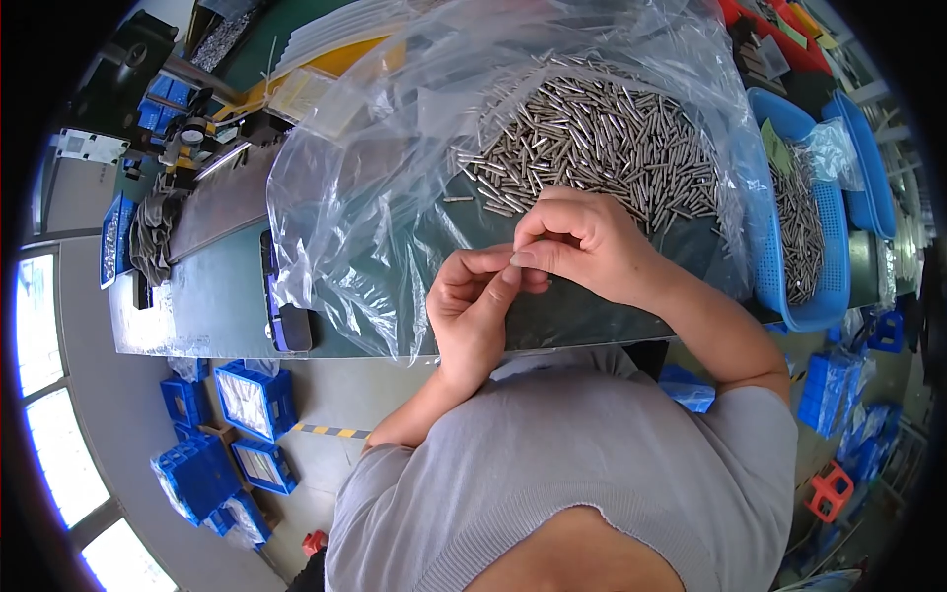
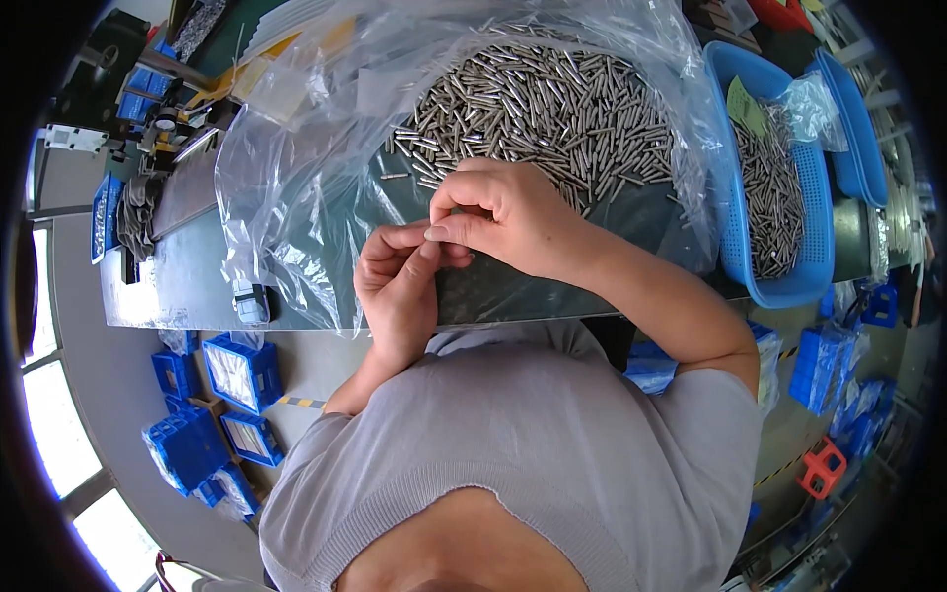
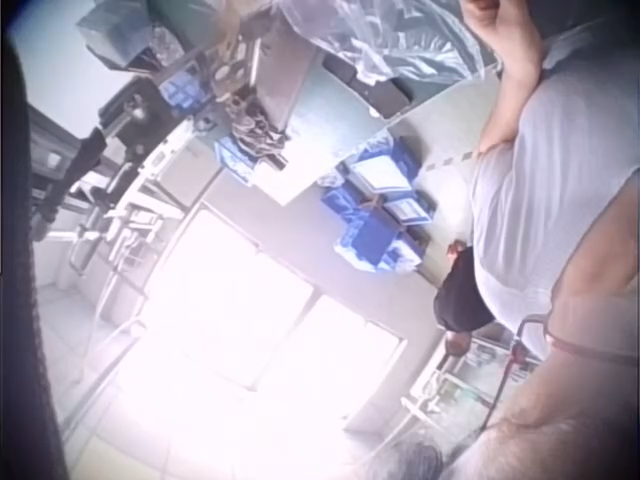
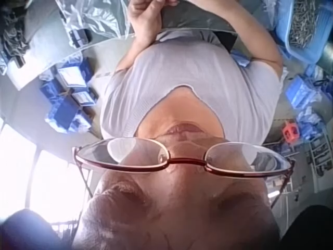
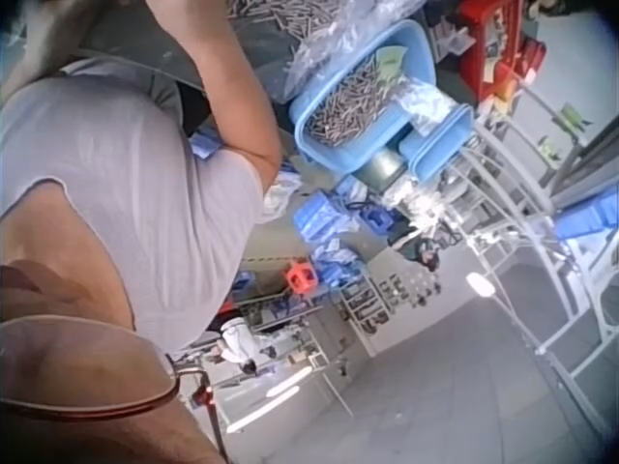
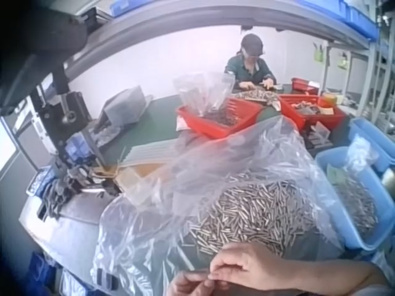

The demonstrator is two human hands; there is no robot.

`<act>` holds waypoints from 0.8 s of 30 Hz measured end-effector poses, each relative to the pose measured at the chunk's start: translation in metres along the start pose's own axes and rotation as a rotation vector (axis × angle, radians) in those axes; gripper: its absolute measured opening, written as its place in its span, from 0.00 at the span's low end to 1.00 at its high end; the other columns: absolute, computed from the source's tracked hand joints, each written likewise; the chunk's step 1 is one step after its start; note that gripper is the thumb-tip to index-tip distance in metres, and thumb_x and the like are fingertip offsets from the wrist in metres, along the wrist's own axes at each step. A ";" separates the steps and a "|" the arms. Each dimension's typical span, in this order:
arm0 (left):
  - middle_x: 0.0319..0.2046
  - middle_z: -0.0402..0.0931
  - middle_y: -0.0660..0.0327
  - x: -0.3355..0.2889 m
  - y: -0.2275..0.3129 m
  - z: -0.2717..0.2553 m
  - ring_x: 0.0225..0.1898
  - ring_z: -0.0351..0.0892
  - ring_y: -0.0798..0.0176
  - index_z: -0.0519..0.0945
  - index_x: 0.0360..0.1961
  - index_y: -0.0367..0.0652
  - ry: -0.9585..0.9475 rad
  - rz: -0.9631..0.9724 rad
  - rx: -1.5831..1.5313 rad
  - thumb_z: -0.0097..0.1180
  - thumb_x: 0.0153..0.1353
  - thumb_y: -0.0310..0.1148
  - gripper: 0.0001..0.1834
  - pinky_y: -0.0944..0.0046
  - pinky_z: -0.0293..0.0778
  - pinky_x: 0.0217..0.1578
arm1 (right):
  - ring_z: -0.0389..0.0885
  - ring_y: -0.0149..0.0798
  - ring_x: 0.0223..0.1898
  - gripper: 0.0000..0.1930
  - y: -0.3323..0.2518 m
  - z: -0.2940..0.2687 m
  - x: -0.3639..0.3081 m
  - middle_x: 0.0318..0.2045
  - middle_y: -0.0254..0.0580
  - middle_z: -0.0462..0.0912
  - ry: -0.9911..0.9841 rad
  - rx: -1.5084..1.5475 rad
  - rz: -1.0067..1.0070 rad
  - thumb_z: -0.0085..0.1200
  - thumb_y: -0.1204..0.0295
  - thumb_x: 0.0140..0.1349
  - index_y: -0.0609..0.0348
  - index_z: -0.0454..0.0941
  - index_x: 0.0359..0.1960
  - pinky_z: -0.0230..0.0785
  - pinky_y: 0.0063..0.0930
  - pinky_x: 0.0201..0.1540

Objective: The recorder is sorting small cylindrical metal parts and inspecting them at an industrial workbench.

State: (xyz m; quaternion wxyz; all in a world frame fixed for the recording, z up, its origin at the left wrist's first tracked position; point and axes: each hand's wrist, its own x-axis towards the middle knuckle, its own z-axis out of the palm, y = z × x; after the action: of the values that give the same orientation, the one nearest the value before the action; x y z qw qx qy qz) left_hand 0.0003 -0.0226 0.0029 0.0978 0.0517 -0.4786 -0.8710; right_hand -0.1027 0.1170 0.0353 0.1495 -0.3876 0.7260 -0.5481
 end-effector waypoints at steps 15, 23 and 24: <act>0.39 0.77 0.48 0.001 0.000 0.001 0.35 0.81 0.60 0.72 0.36 0.32 -0.009 -0.015 -0.060 0.50 0.61 0.19 0.03 0.62 0.79 0.38 | 0.66 0.23 0.22 0.07 -0.005 -0.036 0.005 0.25 0.33 0.72 0.166 0.870 0.399 0.45 0.68 0.62 0.58 0.69 0.31 0.63 0.13 0.21; 0.40 0.76 0.49 0.001 0.002 0.001 0.35 0.80 0.61 0.72 0.36 0.33 -0.004 -0.011 -0.068 0.49 0.61 0.19 0.03 0.62 0.79 0.39 | 0.71 0.27 0.21 0.04 0.004 -0.041 -0.004 0.20 0.31 0.73 -0.074 -0.304 0.155 0.56 0.74 0.54 0.57 0.78 0.31 0.63 0.23 0.25; 0.40 0.76 0.49 0.001 0.002 0.001 0.35 0.80 0.61 0.72 0.36 0.33 -0.008 -0.014 -0.069 0.49 0.61 0.19 0.03 0.62 0.79 0.39 | 0.74 0.34 0.23 0.05 0.005 -0.039 -0.006 0.22 0.34 0.75 -0.081 -0.461 0.098 0.57 0.74 0.52 0.56 0.77 0.31 0.66 0.28 0.27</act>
State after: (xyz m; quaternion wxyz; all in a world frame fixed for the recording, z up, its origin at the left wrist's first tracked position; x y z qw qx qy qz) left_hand -0.0003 -0.0231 0.0047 0.0914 0.0483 -0.4482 -0.8880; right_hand -0.1260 0.1481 0.0430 0.1125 -0.3972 0.8434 -0.3440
